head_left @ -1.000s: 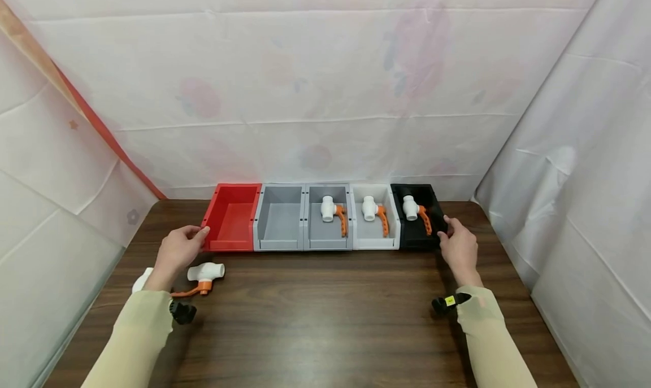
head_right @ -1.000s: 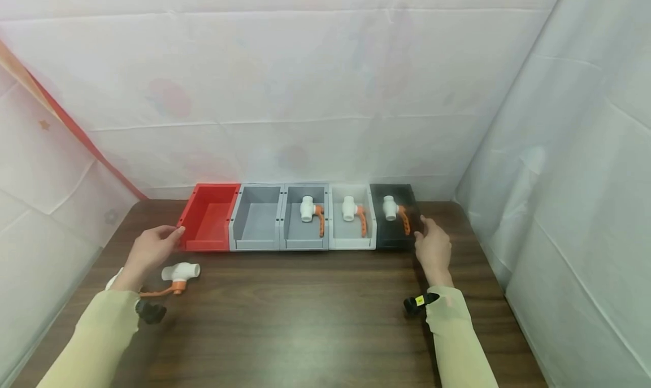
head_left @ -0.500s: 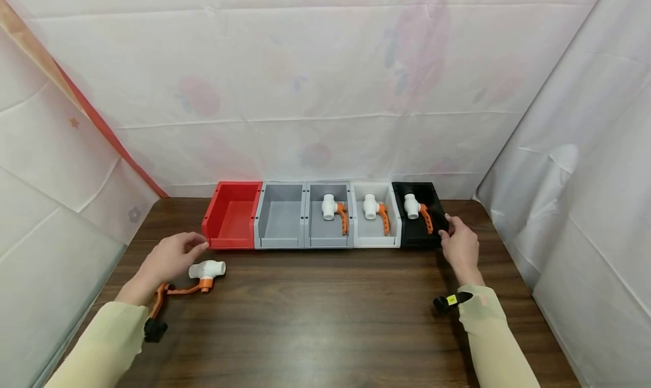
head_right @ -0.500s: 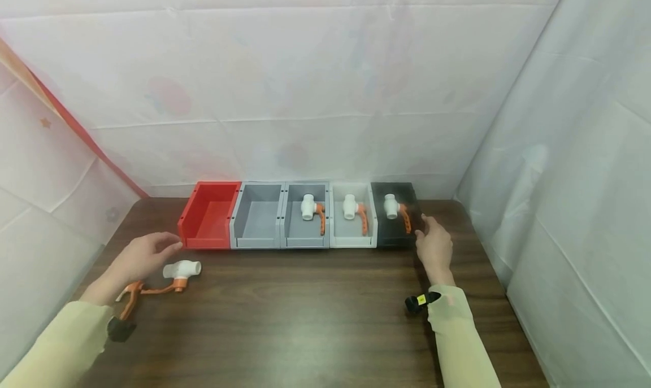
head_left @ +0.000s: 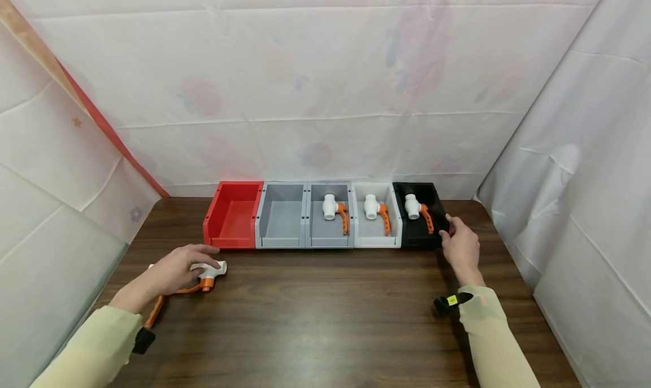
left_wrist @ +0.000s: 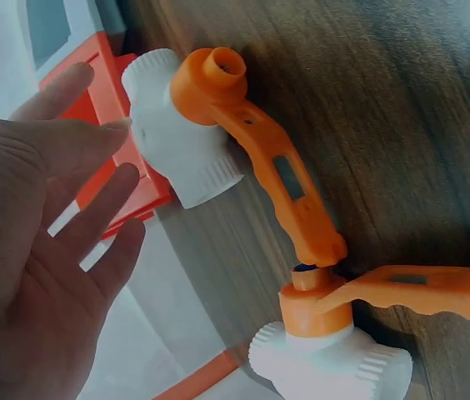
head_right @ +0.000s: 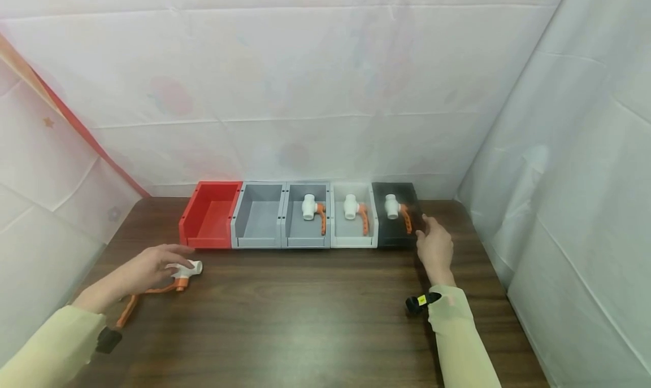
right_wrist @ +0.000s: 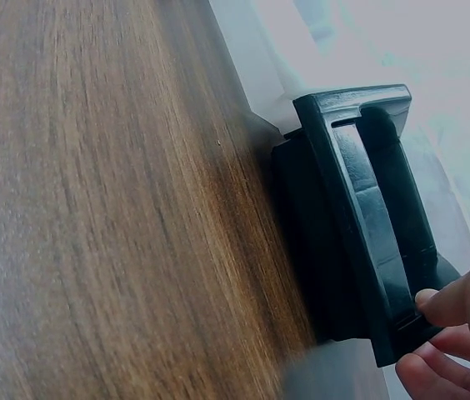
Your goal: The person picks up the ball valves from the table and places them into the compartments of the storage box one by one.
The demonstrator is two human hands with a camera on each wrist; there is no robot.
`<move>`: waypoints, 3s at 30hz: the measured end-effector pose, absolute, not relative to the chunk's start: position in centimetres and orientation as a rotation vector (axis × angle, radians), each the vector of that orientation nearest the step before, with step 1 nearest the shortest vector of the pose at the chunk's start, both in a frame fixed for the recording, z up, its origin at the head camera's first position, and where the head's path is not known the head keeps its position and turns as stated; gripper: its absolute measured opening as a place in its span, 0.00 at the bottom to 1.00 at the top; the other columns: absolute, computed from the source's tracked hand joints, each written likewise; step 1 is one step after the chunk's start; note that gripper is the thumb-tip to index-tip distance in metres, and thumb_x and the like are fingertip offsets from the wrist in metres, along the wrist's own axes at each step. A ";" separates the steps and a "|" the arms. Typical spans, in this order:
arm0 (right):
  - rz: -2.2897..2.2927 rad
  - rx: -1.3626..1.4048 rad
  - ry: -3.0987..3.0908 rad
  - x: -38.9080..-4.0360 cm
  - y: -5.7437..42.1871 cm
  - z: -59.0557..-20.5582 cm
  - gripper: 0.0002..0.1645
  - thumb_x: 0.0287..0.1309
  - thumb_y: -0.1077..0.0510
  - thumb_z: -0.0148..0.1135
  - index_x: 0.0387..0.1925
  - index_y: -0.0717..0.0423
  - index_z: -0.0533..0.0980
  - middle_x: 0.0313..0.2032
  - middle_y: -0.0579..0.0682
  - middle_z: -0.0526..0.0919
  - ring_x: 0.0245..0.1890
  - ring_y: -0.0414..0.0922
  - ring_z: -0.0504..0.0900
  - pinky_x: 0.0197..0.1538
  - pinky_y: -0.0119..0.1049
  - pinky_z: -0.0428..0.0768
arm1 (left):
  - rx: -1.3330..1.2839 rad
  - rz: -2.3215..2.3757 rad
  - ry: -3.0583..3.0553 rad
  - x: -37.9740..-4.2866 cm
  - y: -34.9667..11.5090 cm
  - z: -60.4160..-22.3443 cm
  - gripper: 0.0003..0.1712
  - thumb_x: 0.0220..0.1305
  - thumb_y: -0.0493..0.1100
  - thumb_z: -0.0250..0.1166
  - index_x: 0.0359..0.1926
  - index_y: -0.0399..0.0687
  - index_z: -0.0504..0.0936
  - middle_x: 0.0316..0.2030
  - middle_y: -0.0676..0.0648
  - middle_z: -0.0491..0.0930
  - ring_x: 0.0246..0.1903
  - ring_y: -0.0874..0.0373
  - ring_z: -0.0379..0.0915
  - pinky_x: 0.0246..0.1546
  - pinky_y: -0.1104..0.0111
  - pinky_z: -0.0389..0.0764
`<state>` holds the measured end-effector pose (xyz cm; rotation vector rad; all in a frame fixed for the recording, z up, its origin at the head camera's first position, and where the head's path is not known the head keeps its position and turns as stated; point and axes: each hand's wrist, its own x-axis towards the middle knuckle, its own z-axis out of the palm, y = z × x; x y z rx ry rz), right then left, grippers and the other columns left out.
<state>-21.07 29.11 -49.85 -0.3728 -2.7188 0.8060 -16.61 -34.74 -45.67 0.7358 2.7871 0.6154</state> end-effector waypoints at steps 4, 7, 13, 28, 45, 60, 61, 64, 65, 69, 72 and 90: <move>0.805 -0.372 -2.716 -21.2 29.2 -50.0 0.28 0.66 0.60 0.63 0.66 0.57 0.72 0.40 0.61 0.81 0.37 0.61 0.77 0.39 0.58 0.73 | 0.714 0.596 2.731 -16.7 -34.5 -45.8 0.23 0.55 0.25 0.67 0.44 0.57 0.89 0.57 0.39 0.77 0.57 0.37 0.71 0.50 0.47 0.78; 0.803 -0.369 -2.713 -21.2 29.2 -50.0 0.28 0.66 0.61 0.63 0.66 0.57 0.72 0.39 0.61 0.80 0.36 0.60 0.77 0.39 0.57 0.73 | 0.694 0.539 2.703 -16.8 -34.4 -45.9 0.22 0.56 0.26 0.68 0.45 0.56 0.89 0.57 0.40 0.77 0.57 0.37 0.71 0.52 0.45 0.77; 0.804 -0.368 -2.712 -21.1 29.2 -50.0 0.27 0.67 0.60 0.63 0.66 0.56 0.72 0.39 0.60 0.80 0.35 0.59 0.77 0.37 0.55 0.73 | 0.711 0.441 2.687 -17.0 -34.1 -46.2 0.22 0.55 0.26 0.68 0.44 0.56 0.89 0.56 0.40 0.78 0.56 0.38 0.71 0.52 0.45 0.76; 0.804 -0.364 -2.718 -21.2 29.2 -50.1 0.28 0.67 0.60 0.63 0.67 0.55 0.71 0.40 0.60 0.80 0.34 0.58 0.76 0.35 0.53 0.73 | 0.818 0.240 2.783 -17.3 -33.9 -47.4 0.20 0.49 0.28 0.75 0.39 0.58 0.90 0.51 0.42 0.80 0.51 0.41 0.75 0.48 0.48 0.80; 0.799 -0.351 -2.699 -21.1 29.3 -50.2 0.27 0.66 0.60 0.63 0.66 0.56 0.72 0.38 0.60 0.81 0.35 0.59 0.78 0.37 0.56 0.73 | 0.855 0.255 2.846 -17.2 -34.6 -47.7 0.20 0.47 0.32 0.78 0.41 0.55 0.89 0.49 0.43 0.80 0.46 0.45 0.78 0.47 0.48 0.80; 0.796 -0.339 -2.693 -20.9 29.3 -50.2 0.27 0.66 0.61 0.64 0.65 0.56 0.72 0.37 0.59 0.80 0.33 0.59 0.77 0.37 0.56 0.73 | 0.640 0.478 2.939 -16.9 -34.0 -47.1 0.20 0.50 0.35 0.77 0.46 0.55 0.88 0.52 0.38 0.77 0.48 0.41 0.76 0.45 0.47 0.81; 0.798 -0.339 -2.696 -20.9 29.3 -50.2 0.27 0.66 0.61 0.64 0.65 0.56 0.72 0.37 0.59 0.80 0.33 0.59 0.77 0.37 0.56 0.73 | 0.624 0.502 2.947 -16.9 -33.9 -47.0 0.21 0.50 0.36 0.77 0.46 0.55 0.88 0.53 0.37 0.77 0.49 0.40 0.75 0.46 0.46 0.80; 0.804 -0.346 -2.704 -21.0 29.2 -50.1 0.27 0.66 0.60 0.63 0.66 0.56 0.72 0.38 0.59 0.80 0.33 0.58 0.77 0.36 0.55 0.73 | 0.566 0.572 2.976 -16.9 -33.2 -46.6 0.21 0.51 0.36 0.77 0.48 0.54 0.87 0.54 0.35 0.77 0.50 0.37 0.75 0.47 0.43 0.79; 0.806 -0.346 -2.706 -21.0 29.2 -50.2 0.27 0.66 0.60 0.63 0.66 0.56 0.72 0.38 0.59 0.80 0.33 0.58 0.77 0.35 0.54 0.73 | 0.551 0.598 2.983 -16.9 -33.0 -46.4 0.21 0.51 0.36 0.77 0.49 0.52 0.87 0.54 0.35 0.76 0.50 0.36 0.74 0.47 0.42 0.78; 0.808 -0.353 -2.707 -20.9 29.2 -50.1 0.27 0.66 0.60 0.63 0.66 0.56 0.72 0.38 0.60 0.81 0.34 0.58 0.77 0.35 0.54 0.73 | 0.488 0.680 3.022 -17.1 -32.0 -46.1 0.23 0.52 0.36 0.76 0.51 0.48 0.86 0.54 0.34 0.76 0.49 0.36 0.74 0.46 0.44 0.80; 0.809 -0.357 -2.702 -20.9 29.2 -50.1 0.27 0.66 0.60 0.63 0.66 0.55 0.72 0.38 0.60 0.81 0.34 0.58 0.77 0.36 0.55 0.73 | 0.455 0.709 3.058 -17.3 -31.3 -46.0 0.23 0.53 0.36 0.75 0.52 0.47 0.85 0.53 0.35 0.76 0.47 0.38 0.74 0.43 0.46 0.82; 0.808 -0.380 -2.708 -21.0 29.1 -50.4 0.28 0.67 0.60 0.62 0.68 0.54 0.71 0.38 0.60 0.81 0.33 0.58 0.77 0.36 0.54 0.73 | 0.249 0.908 3.202 -18.3 -26.9 -44.1 0.22 0.57 0.39 0.71 0.54 0.44 0.83 0.56 0.34 0.74 0.45 0.40 0.72 0.37 0.50 0.80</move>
